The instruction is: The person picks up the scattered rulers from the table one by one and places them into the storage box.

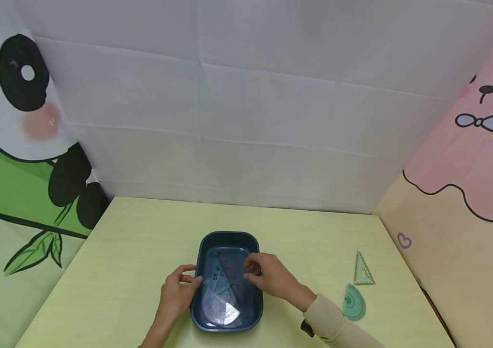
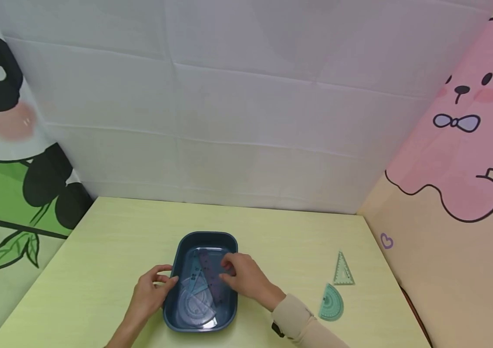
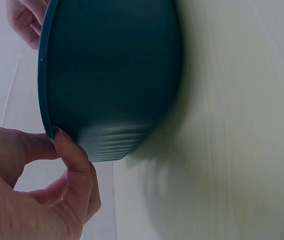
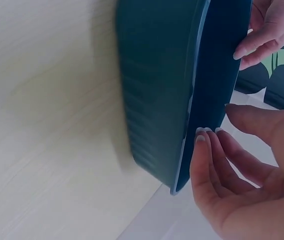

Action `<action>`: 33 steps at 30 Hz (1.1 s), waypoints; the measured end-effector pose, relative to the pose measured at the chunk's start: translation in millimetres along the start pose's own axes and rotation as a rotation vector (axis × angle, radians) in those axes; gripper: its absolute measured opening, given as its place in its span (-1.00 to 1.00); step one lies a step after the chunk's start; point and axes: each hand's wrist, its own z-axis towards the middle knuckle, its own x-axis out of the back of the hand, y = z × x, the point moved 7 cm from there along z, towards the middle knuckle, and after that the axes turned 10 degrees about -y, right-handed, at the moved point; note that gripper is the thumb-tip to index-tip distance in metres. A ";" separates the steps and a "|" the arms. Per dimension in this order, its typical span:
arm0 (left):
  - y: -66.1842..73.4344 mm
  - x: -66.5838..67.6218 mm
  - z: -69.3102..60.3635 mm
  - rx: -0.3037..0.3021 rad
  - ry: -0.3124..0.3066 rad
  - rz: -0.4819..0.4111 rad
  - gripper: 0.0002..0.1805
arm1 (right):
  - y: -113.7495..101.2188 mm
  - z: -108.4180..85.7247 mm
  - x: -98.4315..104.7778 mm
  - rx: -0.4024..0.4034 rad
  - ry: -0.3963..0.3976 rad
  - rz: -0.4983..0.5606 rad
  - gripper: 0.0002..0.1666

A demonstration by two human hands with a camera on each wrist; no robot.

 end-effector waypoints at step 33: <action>-2.0 -0.7 0.2 0.011 -0.006 -0.001 -0.62 | 55.4 -56.7 41.2 -0.077 0.229 0.015 -0.83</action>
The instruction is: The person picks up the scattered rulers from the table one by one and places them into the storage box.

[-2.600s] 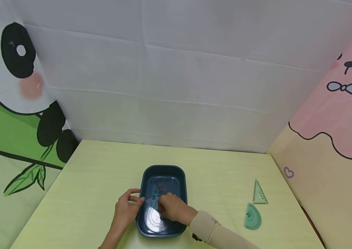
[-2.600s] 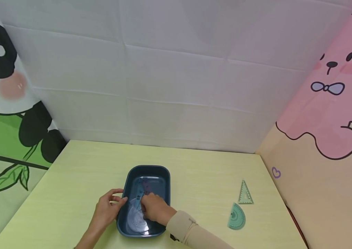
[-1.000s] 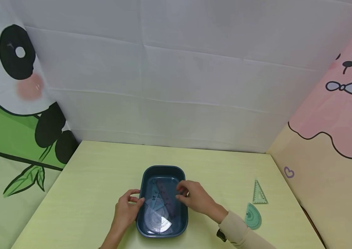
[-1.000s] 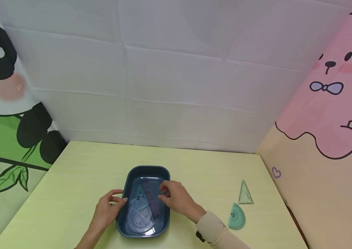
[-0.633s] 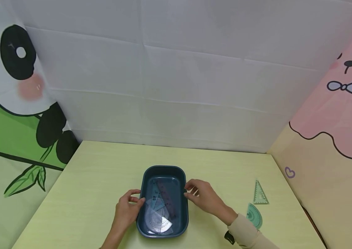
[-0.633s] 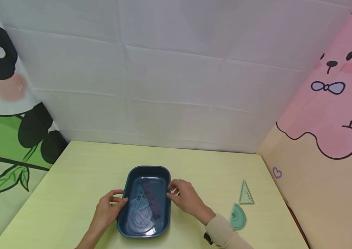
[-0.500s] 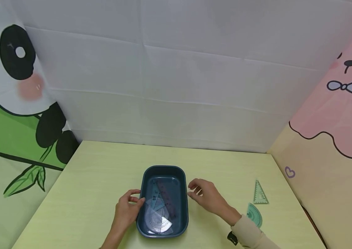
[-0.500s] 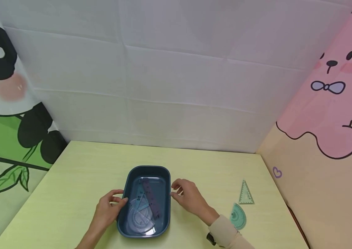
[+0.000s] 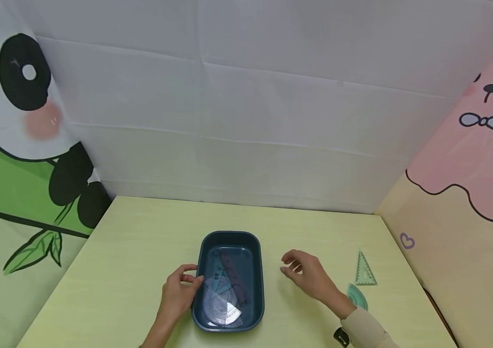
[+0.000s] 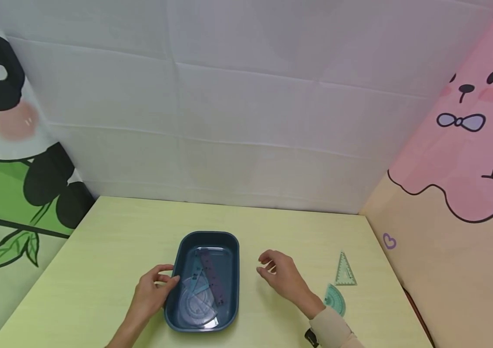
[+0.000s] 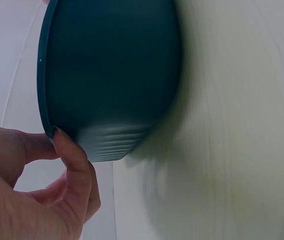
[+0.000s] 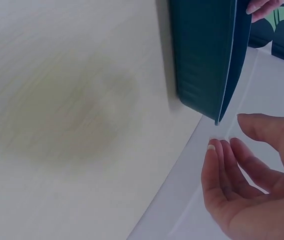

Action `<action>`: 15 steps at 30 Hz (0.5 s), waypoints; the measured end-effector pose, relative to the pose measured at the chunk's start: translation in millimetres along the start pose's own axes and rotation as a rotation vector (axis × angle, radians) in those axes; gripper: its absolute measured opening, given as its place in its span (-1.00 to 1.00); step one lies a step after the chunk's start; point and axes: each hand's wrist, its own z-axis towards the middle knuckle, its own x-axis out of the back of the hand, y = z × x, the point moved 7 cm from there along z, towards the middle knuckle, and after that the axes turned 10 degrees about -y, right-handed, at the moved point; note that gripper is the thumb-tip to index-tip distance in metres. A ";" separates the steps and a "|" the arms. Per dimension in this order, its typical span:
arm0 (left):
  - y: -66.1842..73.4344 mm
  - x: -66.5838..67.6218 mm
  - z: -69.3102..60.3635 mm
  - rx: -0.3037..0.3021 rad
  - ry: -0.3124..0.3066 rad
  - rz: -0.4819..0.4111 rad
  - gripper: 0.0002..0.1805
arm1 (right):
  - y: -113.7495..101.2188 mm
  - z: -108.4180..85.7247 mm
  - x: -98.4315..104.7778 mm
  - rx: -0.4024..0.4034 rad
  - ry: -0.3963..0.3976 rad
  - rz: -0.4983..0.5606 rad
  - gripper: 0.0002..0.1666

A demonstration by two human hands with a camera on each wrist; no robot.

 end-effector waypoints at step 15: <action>-0.4 -0.7 0.8 0.010 -0.003 0.012 -0.60 | 20.2 -16.6 8.8 -0.079 0.067 0.019 -0.82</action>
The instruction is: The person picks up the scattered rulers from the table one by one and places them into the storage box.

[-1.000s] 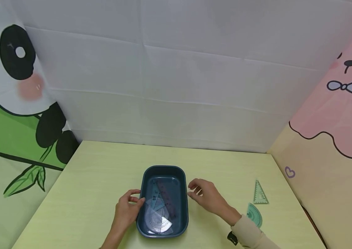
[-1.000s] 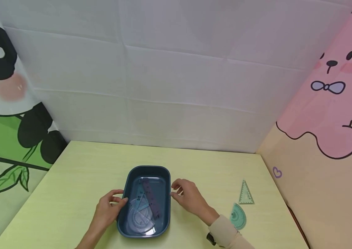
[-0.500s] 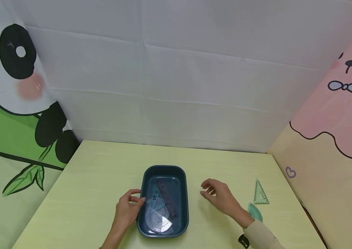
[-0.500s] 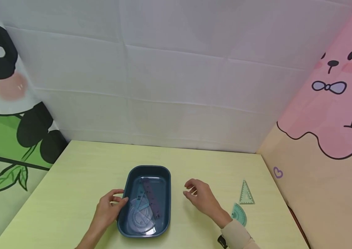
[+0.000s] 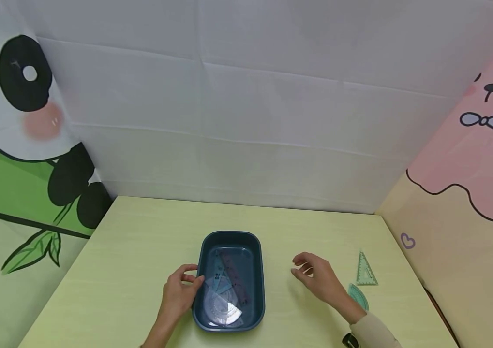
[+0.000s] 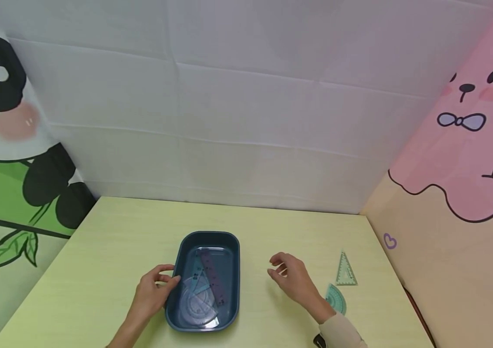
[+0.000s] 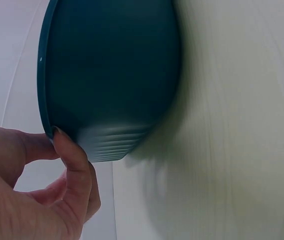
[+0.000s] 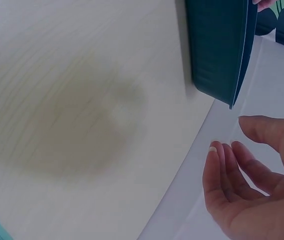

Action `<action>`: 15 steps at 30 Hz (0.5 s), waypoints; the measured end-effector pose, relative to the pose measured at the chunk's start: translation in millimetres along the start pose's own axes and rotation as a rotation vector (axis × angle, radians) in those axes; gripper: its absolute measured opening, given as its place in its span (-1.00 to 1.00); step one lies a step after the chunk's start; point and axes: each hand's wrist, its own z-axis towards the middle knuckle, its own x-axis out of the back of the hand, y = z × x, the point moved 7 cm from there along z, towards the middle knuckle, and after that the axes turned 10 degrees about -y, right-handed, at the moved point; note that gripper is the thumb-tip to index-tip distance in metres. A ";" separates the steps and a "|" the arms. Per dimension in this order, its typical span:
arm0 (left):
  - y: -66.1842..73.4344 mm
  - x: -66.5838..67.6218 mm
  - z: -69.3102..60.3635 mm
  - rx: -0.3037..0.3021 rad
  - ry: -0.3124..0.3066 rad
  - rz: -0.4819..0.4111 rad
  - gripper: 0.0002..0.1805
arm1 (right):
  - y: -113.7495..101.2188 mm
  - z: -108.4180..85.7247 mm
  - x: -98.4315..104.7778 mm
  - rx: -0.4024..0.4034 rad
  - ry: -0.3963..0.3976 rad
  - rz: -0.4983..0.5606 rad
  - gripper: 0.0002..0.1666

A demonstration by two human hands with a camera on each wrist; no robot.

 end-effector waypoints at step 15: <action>-2.1 -1.3 2.1 -0.003 0.000 -0.006 -0.60 | 21.6 -18.6 14.3 -0.050 0.086 -0.001 -0.77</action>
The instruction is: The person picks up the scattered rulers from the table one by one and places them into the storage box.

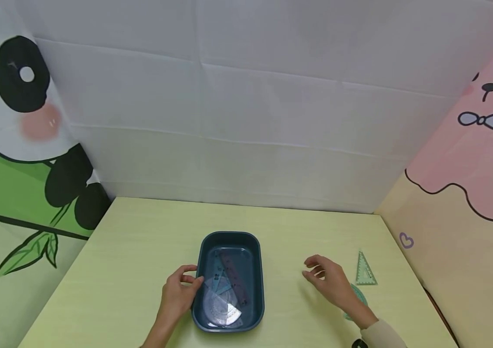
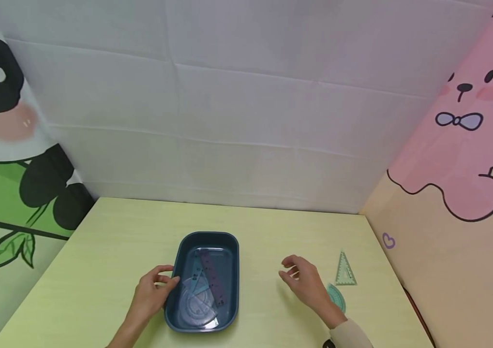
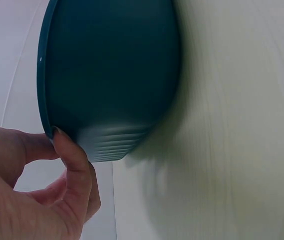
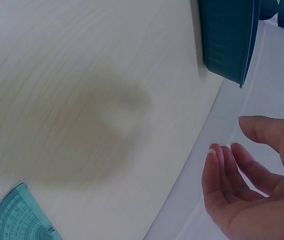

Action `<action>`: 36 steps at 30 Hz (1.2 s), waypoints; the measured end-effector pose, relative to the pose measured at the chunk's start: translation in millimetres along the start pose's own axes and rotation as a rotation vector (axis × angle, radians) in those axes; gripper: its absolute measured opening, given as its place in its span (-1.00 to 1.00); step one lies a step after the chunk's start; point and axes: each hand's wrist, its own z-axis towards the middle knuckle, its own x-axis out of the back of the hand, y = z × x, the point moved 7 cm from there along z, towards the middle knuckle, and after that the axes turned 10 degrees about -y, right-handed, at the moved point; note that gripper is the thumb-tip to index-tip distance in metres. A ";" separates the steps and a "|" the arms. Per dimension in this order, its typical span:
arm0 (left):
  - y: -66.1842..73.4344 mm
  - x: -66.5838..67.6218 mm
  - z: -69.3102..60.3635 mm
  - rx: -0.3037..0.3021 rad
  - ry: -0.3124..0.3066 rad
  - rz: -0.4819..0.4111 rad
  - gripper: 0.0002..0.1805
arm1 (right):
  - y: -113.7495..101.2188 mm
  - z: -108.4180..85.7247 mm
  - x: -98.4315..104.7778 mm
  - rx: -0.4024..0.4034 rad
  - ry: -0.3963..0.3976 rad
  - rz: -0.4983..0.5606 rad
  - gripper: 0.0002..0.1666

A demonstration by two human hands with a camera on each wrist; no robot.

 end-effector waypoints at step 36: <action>1.9 2.0 -3.3 0.018 -0.001 0.002 -0.60 | 56.3 -38.7 26.8 -0.248 0.022 -0.058 -0.65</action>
